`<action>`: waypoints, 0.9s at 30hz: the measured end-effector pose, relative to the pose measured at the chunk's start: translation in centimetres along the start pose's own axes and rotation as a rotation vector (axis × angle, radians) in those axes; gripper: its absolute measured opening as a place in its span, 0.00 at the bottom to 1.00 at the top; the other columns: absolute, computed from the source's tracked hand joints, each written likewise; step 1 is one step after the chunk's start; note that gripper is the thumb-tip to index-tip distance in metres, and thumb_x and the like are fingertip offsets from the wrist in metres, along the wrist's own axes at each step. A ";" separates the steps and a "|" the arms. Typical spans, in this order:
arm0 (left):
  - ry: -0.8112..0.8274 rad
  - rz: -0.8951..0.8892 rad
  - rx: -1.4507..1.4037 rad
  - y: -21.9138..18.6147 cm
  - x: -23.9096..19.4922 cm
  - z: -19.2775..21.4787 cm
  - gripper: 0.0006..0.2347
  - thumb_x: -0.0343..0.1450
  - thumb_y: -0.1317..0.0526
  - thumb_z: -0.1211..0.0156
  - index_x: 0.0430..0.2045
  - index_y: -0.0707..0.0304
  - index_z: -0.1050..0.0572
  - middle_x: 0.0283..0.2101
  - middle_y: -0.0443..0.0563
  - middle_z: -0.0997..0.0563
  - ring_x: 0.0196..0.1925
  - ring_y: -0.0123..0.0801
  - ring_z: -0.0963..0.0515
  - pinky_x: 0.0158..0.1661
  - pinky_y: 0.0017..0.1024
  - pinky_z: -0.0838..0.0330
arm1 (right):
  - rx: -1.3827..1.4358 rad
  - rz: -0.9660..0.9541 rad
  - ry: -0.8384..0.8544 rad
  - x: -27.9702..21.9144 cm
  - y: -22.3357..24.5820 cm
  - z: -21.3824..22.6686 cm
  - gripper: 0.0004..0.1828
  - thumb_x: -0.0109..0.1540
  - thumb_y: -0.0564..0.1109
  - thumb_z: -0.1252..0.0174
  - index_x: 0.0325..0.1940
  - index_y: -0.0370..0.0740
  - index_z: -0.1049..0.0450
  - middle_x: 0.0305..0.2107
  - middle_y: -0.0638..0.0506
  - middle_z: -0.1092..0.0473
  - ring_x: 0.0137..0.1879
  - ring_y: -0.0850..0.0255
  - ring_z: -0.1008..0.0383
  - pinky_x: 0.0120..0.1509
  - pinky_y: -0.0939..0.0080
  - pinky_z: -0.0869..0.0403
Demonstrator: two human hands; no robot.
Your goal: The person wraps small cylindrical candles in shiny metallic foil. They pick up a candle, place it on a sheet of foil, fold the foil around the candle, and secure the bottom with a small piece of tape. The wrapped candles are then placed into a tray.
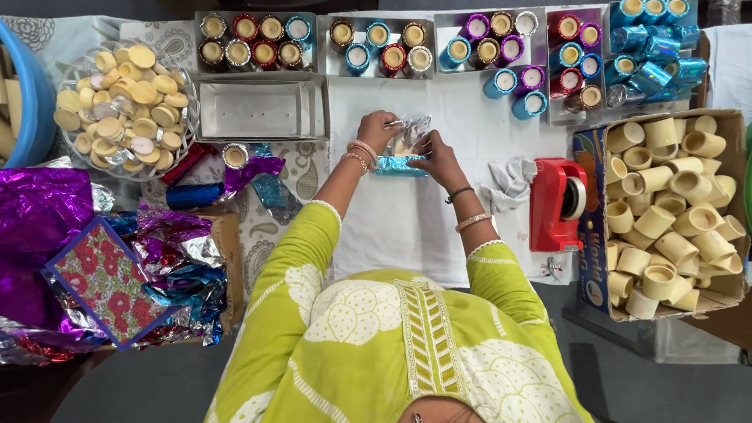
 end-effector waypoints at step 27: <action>-0.093 -0.685 0.259 -3.7 -10.0 1.2 0.08 0.65 0.74 0.42 0.30 0.60 0.21 0.38 0.52 0.17 0.47 0.43 0.18 0.55 0.39 0.28 | -0.328 0.106 -0.244 -2.4 4.7 -0.2 0.22 0.48 0.31 0.31 0.44 0.45 0.22 0.38 0.54 0.29 0.44 0.52 0.34 0.48 0.54 0.28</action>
Point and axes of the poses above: each hand's wrist, its own x-axis towards the middle knuckle, its own z-axis out of the back of the hand, y = z × x, the point moved 1 cm from there along x, towards the middle knuckle
